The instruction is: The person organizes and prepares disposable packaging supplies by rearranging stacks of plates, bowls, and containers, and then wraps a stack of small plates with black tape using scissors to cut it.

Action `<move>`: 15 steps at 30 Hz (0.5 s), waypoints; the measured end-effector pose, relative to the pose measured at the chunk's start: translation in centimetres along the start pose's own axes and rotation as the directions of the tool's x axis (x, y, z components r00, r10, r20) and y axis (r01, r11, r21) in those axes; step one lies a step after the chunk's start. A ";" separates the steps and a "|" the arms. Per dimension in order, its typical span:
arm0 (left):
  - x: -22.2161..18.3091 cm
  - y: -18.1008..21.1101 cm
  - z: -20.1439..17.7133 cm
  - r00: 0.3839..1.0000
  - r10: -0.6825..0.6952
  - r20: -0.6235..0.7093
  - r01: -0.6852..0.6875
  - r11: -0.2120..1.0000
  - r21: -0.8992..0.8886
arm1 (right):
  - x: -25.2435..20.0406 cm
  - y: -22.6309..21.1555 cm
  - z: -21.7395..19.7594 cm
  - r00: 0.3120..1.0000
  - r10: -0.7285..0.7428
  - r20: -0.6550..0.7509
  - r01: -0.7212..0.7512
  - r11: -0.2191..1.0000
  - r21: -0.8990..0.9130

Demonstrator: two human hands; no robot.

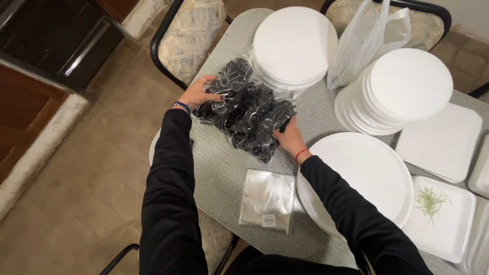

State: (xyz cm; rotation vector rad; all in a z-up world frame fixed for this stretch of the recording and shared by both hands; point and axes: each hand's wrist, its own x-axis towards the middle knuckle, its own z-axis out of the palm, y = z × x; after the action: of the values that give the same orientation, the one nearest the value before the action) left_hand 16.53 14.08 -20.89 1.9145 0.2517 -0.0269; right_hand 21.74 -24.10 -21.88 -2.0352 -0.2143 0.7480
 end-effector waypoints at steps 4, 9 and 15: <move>-0.3 -0.5 -1.1 0.998 0.029 -0.056 -0.021 0.991 0.133 | 2.0 1.2 1.4 0.986 -0.165 -0.022 0.163 0.983 -0.085; -0.2 -0.7 0.3 0.981 0.157 -0.112 -0.145 0.984 0.105 | 1.4 -0.9 1.5 0.979 -0.198 0.038 0.190 0.970 0.153; -4.1 7.7 5.7 0.941 0.233 -0.244 -0.109 0.895 0.433 | 1.3 -0.2 1.5 0.993 -0.111 0.040 0.105 0.985 0.136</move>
State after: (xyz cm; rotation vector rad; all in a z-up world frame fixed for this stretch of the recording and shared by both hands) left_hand 14.57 5.59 -15.23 2.3606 0.2873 0.3511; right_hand 21.96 -22.37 -22.78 -1.8653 -0.2922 0.7243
